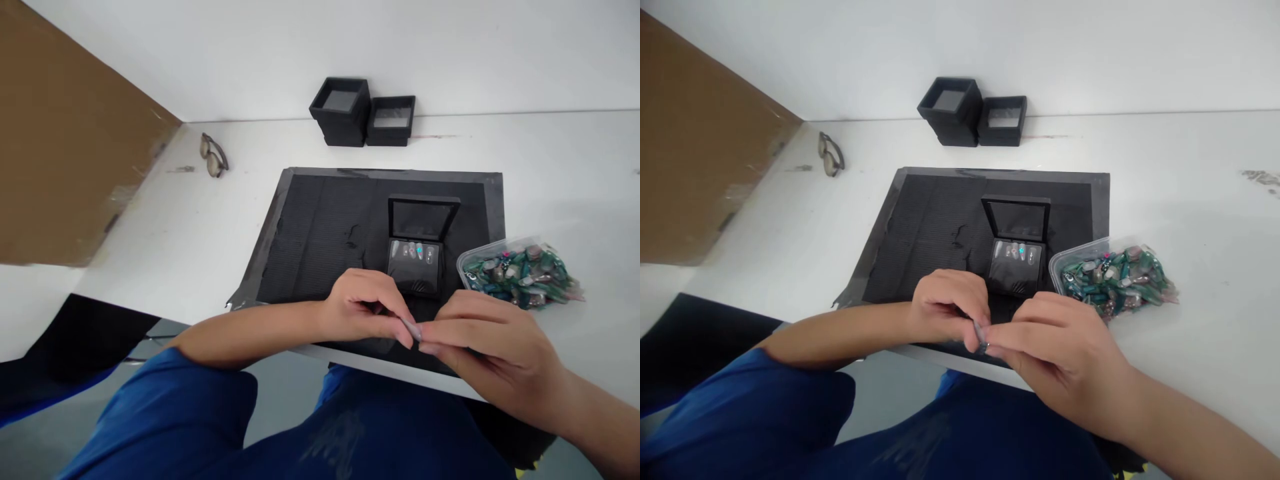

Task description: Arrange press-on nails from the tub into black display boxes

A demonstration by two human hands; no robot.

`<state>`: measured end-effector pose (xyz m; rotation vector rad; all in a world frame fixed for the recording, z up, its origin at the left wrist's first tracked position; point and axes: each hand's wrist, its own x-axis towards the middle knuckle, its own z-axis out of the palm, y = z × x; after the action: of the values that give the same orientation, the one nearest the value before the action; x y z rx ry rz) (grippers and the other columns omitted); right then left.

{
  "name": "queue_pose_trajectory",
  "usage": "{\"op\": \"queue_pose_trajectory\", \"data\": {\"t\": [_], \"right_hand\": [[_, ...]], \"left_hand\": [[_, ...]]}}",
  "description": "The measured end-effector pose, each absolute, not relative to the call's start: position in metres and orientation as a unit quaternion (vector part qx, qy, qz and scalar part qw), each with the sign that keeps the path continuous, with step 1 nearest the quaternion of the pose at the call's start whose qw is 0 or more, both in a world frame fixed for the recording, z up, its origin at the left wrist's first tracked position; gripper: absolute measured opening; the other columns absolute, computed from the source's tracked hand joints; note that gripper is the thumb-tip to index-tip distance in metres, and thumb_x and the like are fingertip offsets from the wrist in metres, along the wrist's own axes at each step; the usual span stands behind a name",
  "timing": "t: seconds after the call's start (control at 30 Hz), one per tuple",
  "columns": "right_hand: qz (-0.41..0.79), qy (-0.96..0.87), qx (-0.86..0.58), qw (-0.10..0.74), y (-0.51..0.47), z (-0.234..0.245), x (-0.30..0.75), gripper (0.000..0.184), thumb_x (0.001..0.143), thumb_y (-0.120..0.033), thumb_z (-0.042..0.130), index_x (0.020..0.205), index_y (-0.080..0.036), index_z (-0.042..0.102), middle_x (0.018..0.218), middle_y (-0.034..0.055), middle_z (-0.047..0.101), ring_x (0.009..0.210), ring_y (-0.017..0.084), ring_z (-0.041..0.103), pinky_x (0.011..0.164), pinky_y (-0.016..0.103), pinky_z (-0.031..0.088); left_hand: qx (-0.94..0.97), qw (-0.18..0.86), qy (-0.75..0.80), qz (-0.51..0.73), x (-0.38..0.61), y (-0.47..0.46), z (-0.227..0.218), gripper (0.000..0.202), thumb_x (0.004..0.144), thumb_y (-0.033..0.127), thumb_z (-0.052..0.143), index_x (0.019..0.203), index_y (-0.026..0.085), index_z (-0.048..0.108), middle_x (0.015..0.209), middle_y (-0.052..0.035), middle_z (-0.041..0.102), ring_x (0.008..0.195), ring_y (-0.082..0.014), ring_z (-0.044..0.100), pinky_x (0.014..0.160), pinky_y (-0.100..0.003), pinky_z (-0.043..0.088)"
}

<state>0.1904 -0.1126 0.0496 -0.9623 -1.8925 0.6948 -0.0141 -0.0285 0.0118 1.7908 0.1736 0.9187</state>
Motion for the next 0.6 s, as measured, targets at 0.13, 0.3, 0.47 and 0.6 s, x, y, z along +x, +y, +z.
{"op": "queue_pose_trajectory", "data": {"t": [0.13,0.3,0.47,0.6], "right_hand": [[0.312,-0.758,-0.376,0.432,-0.113,0.052,0.193,0.013,0.095,-0.023,0.066,0.107,-0.019,0.07,0.075,-0.0011,0.069,0.065,0.009,0.06,0.06,0.022,0.052],[0.287,-0.759,-0.413,0.413,-0.112,0.053,0.192,0.024,0.096,-0.02,0.064,0.119,-0.021,0.068,0.084,0.0012,0.073,0.073,0.01,0.066,0.065,0.022,0.056],[0.292,-0.773,-0.391,0.406,-0.112,0.052,0.192,0.026,0.094,-0.013,0.064,0.114,-0.025,0.074,0.091,0.0022,0.074,0.076,0.011,0.068,0.064,0.024,0.055],[0.283,-0.789,-0.376,0.396,-0.112,0.053,0.193,0.017,0.095,-0.021,0.066,0.109,-0.024,0.074,0.093,0.0028,0.076,0.076,0.012,0.069,0.065,0.026,0.055]], "left_hand": [[0.661,0.676,0.146,0.291,-0.02,-0.03,0.016,0.036,0.084,0.046,0.078,0.073,0.013,0.067,0.064,-0.004,0.071,0.053,-0.0078,0.062,0.05,-0.017,0.05],[0.607,0.74,0.186,0.221,-0.024,-0.026,0.017,0.041,0.075,0.051,0.084,0.07,0.013,0.068,0.058,-0.0028,0.068,0.052,-0.0072,0.058,0.051,-0.019,0.048],[0.574,0.774,0.197,0.179,-0.024,-0.028,0.022,0.035,0.075,0.047,0.085,0.073,0.014,0.074,0.065,-0.0044,0.072,0.057,-0.0078,0.063,0.054,-0.018,0.05],[0.524,0.818,0.199,0.132,-0.024,-0.038,0.029,0.033,0.074,0.045,0.086,0.074,0.014,0.075,0.067,-0.0028,0.073,0.057,-0.0054,0.061,0.054,-0.015,0.05]]}}
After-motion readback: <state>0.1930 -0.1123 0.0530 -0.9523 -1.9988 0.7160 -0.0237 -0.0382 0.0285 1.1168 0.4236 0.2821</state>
